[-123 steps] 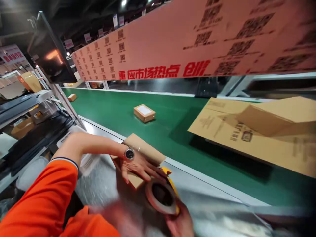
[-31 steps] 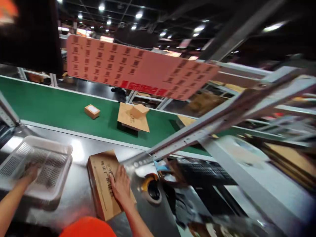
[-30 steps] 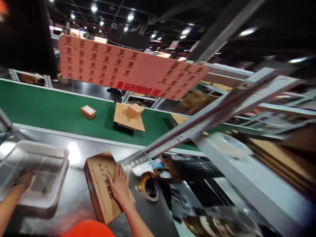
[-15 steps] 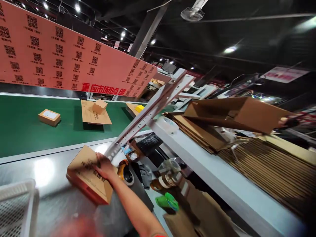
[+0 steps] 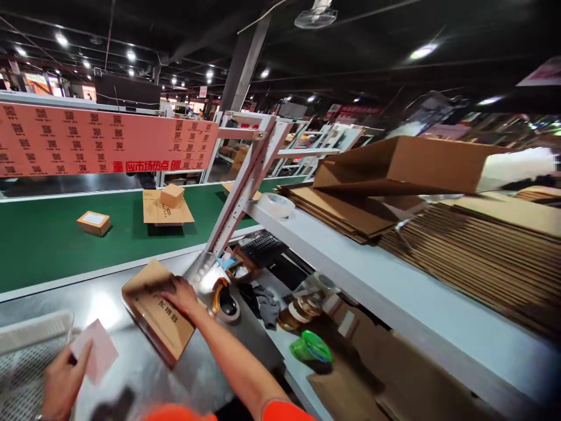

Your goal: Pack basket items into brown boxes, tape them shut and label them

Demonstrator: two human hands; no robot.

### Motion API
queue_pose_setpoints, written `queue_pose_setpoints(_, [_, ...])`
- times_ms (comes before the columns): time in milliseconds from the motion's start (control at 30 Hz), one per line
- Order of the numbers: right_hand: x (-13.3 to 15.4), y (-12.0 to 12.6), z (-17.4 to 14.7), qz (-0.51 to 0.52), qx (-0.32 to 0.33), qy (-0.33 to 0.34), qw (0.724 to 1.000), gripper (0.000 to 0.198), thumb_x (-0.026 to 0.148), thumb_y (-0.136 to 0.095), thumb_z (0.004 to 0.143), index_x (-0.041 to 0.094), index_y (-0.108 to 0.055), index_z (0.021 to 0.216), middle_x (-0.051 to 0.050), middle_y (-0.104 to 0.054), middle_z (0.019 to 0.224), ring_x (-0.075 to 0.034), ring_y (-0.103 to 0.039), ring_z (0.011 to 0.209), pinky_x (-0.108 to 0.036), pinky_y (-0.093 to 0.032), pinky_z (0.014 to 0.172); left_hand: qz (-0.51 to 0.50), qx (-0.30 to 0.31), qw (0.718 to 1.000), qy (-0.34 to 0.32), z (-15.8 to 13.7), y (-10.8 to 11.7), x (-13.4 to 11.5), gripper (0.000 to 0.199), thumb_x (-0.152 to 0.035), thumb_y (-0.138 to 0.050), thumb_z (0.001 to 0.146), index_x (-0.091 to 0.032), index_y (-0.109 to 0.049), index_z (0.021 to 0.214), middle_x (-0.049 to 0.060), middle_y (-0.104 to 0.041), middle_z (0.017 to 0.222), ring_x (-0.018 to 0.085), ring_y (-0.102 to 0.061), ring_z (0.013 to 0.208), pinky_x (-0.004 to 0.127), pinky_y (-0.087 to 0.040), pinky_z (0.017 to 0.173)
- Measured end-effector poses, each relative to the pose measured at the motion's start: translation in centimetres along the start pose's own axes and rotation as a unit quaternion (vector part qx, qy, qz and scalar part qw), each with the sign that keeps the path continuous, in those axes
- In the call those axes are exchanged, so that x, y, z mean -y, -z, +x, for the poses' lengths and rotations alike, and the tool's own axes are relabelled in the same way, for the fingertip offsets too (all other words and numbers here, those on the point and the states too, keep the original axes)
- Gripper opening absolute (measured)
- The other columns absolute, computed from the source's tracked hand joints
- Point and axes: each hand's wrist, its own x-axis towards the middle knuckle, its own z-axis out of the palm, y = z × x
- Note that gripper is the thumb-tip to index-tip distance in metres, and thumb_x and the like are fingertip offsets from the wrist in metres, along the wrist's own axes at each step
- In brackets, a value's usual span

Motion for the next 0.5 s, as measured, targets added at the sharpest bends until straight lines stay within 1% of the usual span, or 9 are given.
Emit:
queue_pose_setpoints(33, [-0.3, -0.2, -0.9, 0.006, -0.008, -0.004, 1.0, 0.08, 0.059, -0.079, 0.101, 0.02, -0.061, 0.169, -0.021, -0.068, 0.165, -0.042, -0.066, 0.148, -0.051, -0.053, 0.123, -0.023, 0.032, 0.999, -0.01, -0.8, -1.8, -0.3, 0.074, -0.104, -0.07, 0.059, -0.03, -0.078, 0.068, 0.002, -0.08, 0.066, 0.036, -0.081, 0.07, 0.043, -0.063, 0.065])
queue_pose_setpoints(100, [-0.8, -0.6, -2.8, 0.021, -0.033, -0.013, 0.999, 0.083, 0.055, -0.082, 0.098, 0.02, -0.059, 0.17, -0.022, -0.063, 0.171, -0.043, -0.062, 0.153, -0.056, -0.052, 0.127, -0.077, 0.087, 0.993, -0.029, -2.8, -4.8, -1.0, 0.075, -0.101, -0.075, 0.052, -0.028, -0.079, 0.068, 0.008, -0.085, 0.073, 0.039, -0.083, 0.077, 0.045, -0.067, 0.072])
queue_pose_setpoints(200, [-1.0, -1.2, -6.1, 0.082, -0.106, 0.009, 0.991, 0.081, 0.043, -0.081, 0.096, 0.021, -0.059, 0.17, -0.021, -0.058, 0.176, -0.043, -0.051, 0.165, -0.064, -0.045, 0.135, -0.134, 0.122, 0.983, -0.038, -5.8, -7.5, -2.3, 0.07, -0.092, -0.078, 0.058, -0.024, -0.081, 0.075, 0.015, -0.09, 0.089, 0.041, -0.086, 0.091, 0.048, -0.07, 0.086])
queue_pose_setpoints(267, [-0.4, -1.6, -8.8, 0.169, -0.143, 0.055, 0.974, 0.071, 0.042, -0.074, 0.1, 0.023, -0.062, 0.167, -0.02, -0.059, 0.174, -0.04, -0.052, 0.164, -0.064, -0.047, 0.135, -0.153, 0.122, 0.98, -0.036, -7.1, -8.5, -3.0, 0.066, -0.087, -0.078, 0.063, -0.024, -0.081, 0.079, 0.016, -0.09, 0.094, 0.042, -0.086, 0.096, 0.05, -0.071, 0.091])
queue_pose_setpoints(300, [0.1, -1.7, -10.4, 0.219, -0.141, 0.081, 0.962, 0.066, 0.043, -0.07, 0.102, 0.024, -0.064, 0.165, -0.02, -0.061, 0.171, -0.038, -0.057, 0.16, -0.061, -0.051, 0.132, -0.158, 0.119, 0.98, -0.035, -7.5, -9.0, -3.3, 0.063, -0.084, -0.078, 0.065, -0.024, -0.081, 0.08, 0.017, -0.09, 0.096, 0.042, -0.087, 0.098, 0.05, -0.071, 0.092])
queue_pose_setpoints(367, [1.3, -1.8, -13.8, 0.286, -0.094, 0.136, 0.944, 0.063, 0.051, -0.069, 0.104, 0.027, -0.067, 0.162, -0.019, -0.066, 0.165, -0.037, -0.065, 0.151, -0.057, -0.058, 0.125, -0.164, 0.111, 0.98, -0.032, -8.0, -9.9, -3.9, 0.056, -0.077, -0.08, 0.068, -0.024, -0.08, 0.083, 0.016, -0.09, 0.096, 0.042, -0.087, 0.099, 0.051, -0.07, 0.091])
queue_pose_setpoints(433, [2.6, -1.8, -16.8, 0.286, -0.026, 0.183, 0.94, 0.077, 0.059, -0.081, 0.095, 0.028, -0.067, 0.164, -0.019, -0.067, 0.164, -0.041, -0.064, 0.151, -0.059, -0.057, 0.127, -0.163, 0.119, 0.979, -0.024, -8.6, -11.0, -4.6, 0.05, -0.071, -0.081, 0.07, -0.023, -0.08, 0.085, 0.015, -0.089, 0.091, 0.041, -0.086, 0.093, 0.049, -0.069, 0.082])
queue_pose_setpoints(467, [3.1, -1.8, -18.0, 0.274, -0.002, 0.196, 0.941, 0.087, 0.06, -0.087, 0.089, 0.027, -0.064, 0.167, -0.02, -0.066, 0.166, -0.043, -0.062, 0.154, -0.061, -0.053, 0.131, -0.159, 0.128, 0.979, -0.018, -9.0, -11.6, -5.0, 0.048, -0.068, -0.081, 0.071, -0.023, -0.08, 0.085, 0.014, -0.087, 0.087, 0.039, -0.085, 0.087, 0.046, -0.068, 0.076])
queue_pose_setpoints(500, [3.5, -1.7, -18.9, 0.268, 0.011, 0.197, 0.943, 0.091, 0.057, -0.088, 0.088, 0.026, -0.062, 0.17, -0.02, -0.065, 0.168, -0.043, -0.06, 0.157, -0.063, -0.05, 0.134, -0.153, 0.139, 0.978, -0.014, -9.4, -12.2, -5.4, 0.045, -0.066, -0.082, 0.073, -0.022, -0.08, 0.085, 0.012, -0.086, 0.082, 0.037, -0.083, 0.081, 0.044, -0.066, 0.071])
